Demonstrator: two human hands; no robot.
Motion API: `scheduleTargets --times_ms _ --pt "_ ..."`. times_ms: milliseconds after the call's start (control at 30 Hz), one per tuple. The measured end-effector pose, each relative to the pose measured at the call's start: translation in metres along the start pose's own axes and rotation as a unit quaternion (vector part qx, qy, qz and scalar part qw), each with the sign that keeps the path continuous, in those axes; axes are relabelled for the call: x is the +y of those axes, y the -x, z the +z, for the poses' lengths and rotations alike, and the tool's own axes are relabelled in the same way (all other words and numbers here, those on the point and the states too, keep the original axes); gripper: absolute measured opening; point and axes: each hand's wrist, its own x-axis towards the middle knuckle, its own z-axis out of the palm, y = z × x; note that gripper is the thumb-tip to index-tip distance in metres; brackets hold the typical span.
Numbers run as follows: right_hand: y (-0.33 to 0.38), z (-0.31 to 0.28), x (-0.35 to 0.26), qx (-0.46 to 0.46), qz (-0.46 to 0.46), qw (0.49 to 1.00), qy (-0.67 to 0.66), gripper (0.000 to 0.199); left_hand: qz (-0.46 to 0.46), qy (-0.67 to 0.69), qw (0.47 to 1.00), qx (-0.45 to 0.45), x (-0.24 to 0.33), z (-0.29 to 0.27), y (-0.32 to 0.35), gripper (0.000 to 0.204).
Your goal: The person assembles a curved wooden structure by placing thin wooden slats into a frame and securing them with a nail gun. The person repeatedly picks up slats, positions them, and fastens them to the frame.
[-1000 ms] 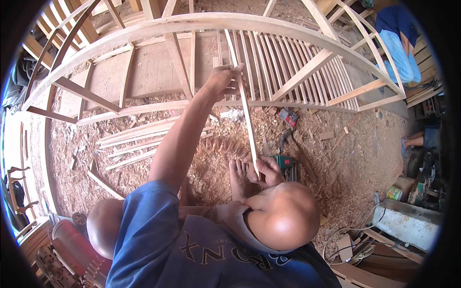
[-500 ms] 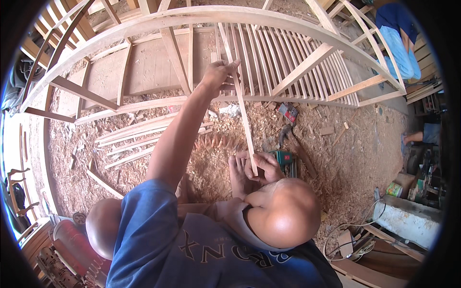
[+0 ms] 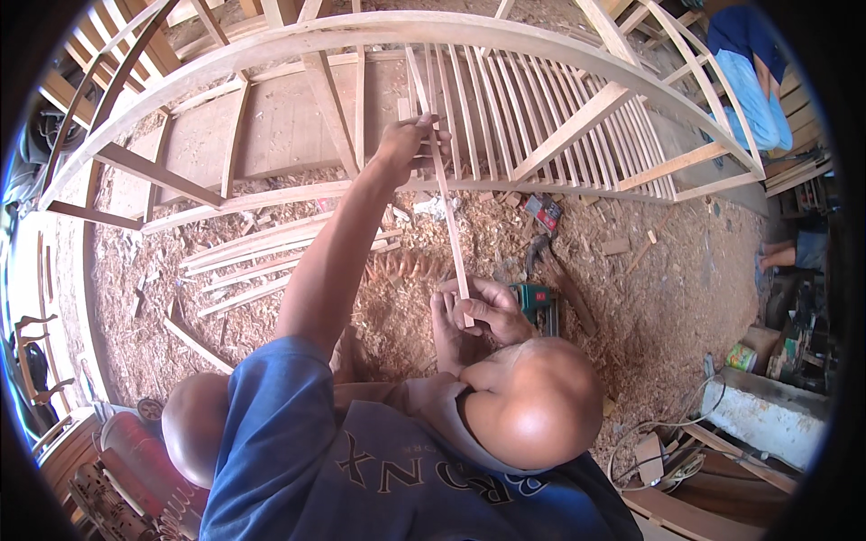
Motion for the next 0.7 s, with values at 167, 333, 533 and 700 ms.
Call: scheduleTargets --times_ms 167,333,533,700 --pt "-0.0013 0.0 -0.0014 -0.023 -0.007 0.998 0.052 0.04 -0.011 -0.009 1.0 0.002 0.0033 -0.0019 0.002 0.032" --pt "-0.0028 -0.0018 0.0001 -0.036 0.01 0.995 0.098 0.042 -0.021 -0.004 1.0 0.003 0.0022 -0.002 0.0004 0.032" --pt "-0.0041 -0.0012 0.0012 -0.022 0.008 0.992 0.127 0.047 -0.013 -0.026 1.0 -0.007 0.0029 -0.0006 -0.0018 0.035" --pt "-0.009 0.0038 0.0062 0.011 -0.018 0.989 0.145 0.047 0.011 -0.041 0.999 0.014 0.0029 0.0013 -0.0016 0.036"
